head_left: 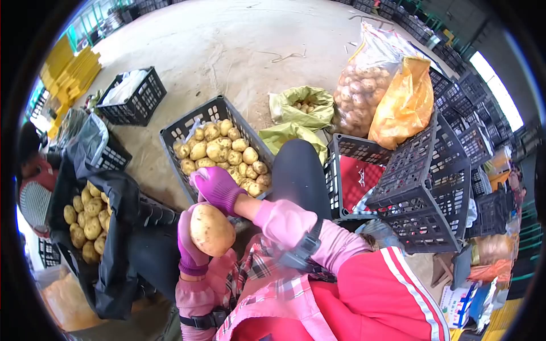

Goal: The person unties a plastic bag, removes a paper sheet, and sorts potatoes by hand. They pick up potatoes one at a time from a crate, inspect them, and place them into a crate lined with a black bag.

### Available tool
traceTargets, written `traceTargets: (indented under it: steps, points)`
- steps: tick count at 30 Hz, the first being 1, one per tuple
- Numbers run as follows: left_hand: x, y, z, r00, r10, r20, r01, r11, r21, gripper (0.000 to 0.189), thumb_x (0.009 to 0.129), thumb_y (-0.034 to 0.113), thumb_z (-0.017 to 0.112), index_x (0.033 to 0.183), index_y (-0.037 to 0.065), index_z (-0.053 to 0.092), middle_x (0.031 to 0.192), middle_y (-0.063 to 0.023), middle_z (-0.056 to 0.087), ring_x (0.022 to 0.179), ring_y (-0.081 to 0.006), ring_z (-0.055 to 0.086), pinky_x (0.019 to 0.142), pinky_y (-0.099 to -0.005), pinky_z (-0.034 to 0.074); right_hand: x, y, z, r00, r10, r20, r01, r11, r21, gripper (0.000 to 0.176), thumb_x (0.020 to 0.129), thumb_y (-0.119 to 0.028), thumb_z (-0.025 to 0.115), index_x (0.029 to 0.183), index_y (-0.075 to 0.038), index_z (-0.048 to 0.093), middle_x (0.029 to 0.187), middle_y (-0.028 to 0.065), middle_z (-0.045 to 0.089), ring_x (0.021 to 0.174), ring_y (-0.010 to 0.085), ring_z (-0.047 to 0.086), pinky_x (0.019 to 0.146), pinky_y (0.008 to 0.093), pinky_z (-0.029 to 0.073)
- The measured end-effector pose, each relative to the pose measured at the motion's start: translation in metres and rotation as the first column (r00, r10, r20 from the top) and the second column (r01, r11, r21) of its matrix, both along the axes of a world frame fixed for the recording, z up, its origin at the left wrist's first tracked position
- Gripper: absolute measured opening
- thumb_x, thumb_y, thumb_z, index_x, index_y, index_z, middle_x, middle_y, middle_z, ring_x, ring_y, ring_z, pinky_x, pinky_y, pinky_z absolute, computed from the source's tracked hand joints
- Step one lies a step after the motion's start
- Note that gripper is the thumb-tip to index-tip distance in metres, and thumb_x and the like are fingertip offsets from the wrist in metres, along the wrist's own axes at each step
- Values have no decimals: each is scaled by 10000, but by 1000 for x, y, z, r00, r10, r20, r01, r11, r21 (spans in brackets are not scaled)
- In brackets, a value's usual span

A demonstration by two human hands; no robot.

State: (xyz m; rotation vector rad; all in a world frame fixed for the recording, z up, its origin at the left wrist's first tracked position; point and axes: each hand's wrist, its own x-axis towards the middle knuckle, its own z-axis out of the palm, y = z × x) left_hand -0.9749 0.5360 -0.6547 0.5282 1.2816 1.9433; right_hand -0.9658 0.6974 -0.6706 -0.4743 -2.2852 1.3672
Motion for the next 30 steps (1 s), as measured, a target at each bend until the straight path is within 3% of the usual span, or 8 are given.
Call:
traceTargets:
  steps: [2, 5, 9, 12, 15, 19, 23, 30]
  points:
    - [9, 11, 25, 846, -96, 525, -5, 982, 189, 528, 994, 439, 384, 1224, -8, 544, 1126, -134, 644, 977, -267, 644, 875, -366, 517, 37, -6, 38, 997, 42, 63, 14, 714, -700, 306, 987, -309, 505, 1017, -32, 630, 841, 74, 672, 776, 215, 653, 722, 328, 526]
    - [-14, 5, -8, 841, -17, 540, -48, 993, 105, 620, 994, 523, 336, 1235, -10, 542, 1158, -143, 634, 1008, -266, 634, 894, -370, 509, 54, -16, -4, 954, 35, -297, -147, 920, -364, 414, 960, -289, 573, 1277, -27, 523, 1110, 147, 652, 1045, 251, 632, 910, 376, 493]
    - [-7, 9, -31, 936, 292, 198, -291, 956, -35, 568, 1022, 485, 314, 1209, 15, 574, 1117, -121, 651, 999, -240, 644, 902, -346, 504, 62, -32, -1, 980, 137, -143, -174, 939, -297, 542, 959, -336, 591, 1397, -67, 420, 1272, 150, 579, 1157, 251, 572, 973, 344, 451]
    - [-8, 5, -23, 923, 383, -31, -384, 921, -66, 518, 1042, 418, 323, 1175, -2, 594, 1109, -113, 649, 992, -217, 634, 907, -328, 486, 80, -31, 36, 960, 275, -50, -162, 402, -901, 745, 799, -418, 768, 1393, -93, 455, 1253, 48, 558, 1164, 187, 537, 840, 301, 522]
    - [-10, -2, -20, 635, 364, -681, -533, 845, -46, 423, 1049, 308, 363, 1125, -24, 614, 1116, -111, 635, 1016, -208, 611, 918, -317, 462, 82, -22, 31, 939, 333, -80, -237, 461, -855, 758, 802, -410, 766, 1398, -71, 443, 1246, 65, 562, 1158, 179, 536, 844, 302, 519]
    - [-7, 5, -31, 821, 358, -445, -457, 879, -136, 366, 1045, 281, 420, 1163, -20, 592, 1088, -72, 629, 995, -150, 599, 899, -292, 465, 85, 49, 40, 980, 65, -191, -172, 764, -622, 728, 794, -361, 781, 1375, -66, 457, 1194, 81, 584, 1012, 158, 611, 814, 301, 530]
    - [-8, 7, -33, 849, 294, -439, -420, 879, -224, 275, 1017, 181, 479, 1155, -18, 606, 1026, -45, 606, 901, -107, 569, 806, -249, 466, 118, 182, 70, 938, -284, -196, 96, 759, -644, 665, 827, -333, 733, 1360, -71, 434, 1192, 108, 589, 991, 223, 640, 776, 334, 560]
    - [-7, 36, -39, 956, 142, -258, -250, 853, -457, 273, 1013, 204, 495, 1153, 1, 610, 1074, -76, 649, 947, -143, 627, 831, -276, 512, 142, 301, -124, 789, -265, 554, 593, 563, -575, 730, 737, -402, 802, 1318, -114, 465, 1154, 142, 594, 995, 305, 630, 694, 427, 587]
